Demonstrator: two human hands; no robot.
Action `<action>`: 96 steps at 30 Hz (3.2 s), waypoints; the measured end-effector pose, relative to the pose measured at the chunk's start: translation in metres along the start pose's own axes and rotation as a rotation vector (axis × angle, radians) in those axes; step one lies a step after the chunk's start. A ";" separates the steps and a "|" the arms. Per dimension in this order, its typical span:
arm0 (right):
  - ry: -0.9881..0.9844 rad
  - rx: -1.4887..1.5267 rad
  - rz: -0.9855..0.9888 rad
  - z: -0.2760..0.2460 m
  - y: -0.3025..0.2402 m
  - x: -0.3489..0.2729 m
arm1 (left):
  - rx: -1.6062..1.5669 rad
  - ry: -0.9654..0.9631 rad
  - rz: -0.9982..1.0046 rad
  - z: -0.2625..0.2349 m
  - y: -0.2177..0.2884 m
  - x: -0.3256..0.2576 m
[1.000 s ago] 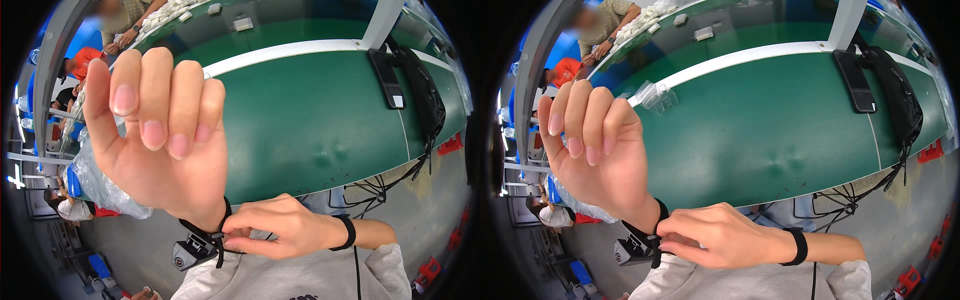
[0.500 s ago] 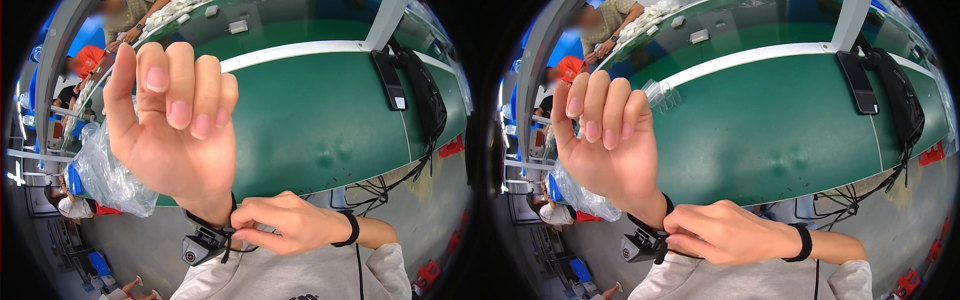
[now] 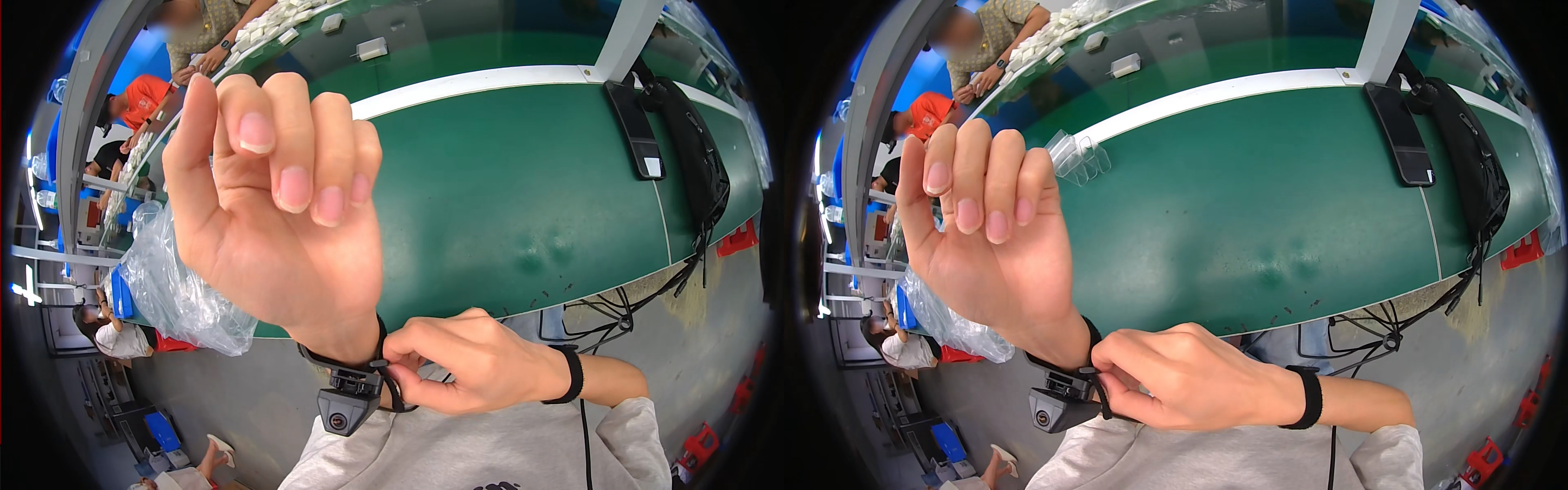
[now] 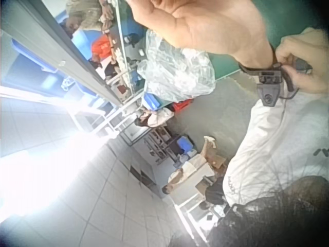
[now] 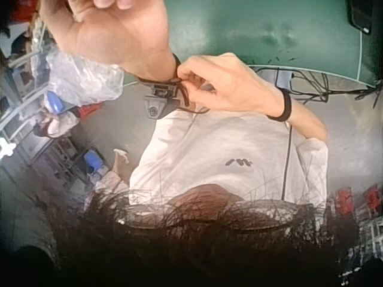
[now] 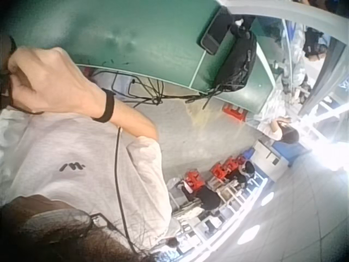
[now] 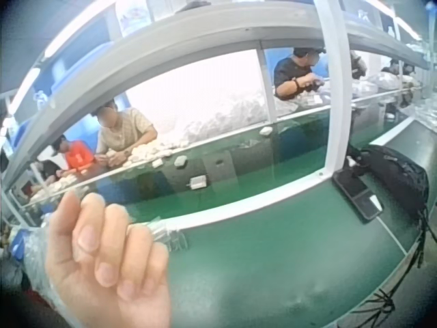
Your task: Assemble small electronic parts and place them into plastic containers on a production line.
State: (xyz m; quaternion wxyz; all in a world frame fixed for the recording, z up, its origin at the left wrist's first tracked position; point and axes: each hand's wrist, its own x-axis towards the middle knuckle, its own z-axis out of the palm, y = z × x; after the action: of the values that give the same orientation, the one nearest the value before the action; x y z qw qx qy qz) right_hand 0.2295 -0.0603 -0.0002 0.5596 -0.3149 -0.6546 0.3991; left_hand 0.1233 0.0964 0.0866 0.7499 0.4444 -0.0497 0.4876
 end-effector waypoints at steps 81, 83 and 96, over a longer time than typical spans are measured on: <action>-0.016 0.321 0.293 -0.016 0.022 0.000 | -0.601 0.118 -0.174 -0.026 -0.024 -0.002; 0.002 0.355 0.320 -0.015 0.024 0.000 | -0.596 0.125 -0.174 -0.024 -0.027 -0.003; 0.048 0.484 0.457 -0.011 0.033 -0.002 | -0.538 0.154 -0.141 -0.016 -0.033 -0.003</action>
State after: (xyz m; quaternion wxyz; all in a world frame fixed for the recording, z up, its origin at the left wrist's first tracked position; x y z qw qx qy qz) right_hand 0.2391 -0.0441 -0.0298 0.5294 -0.3208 -0.4399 0.6506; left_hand 0.1421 0.1015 0.0551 0.8745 0.1935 -0.0892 0.4358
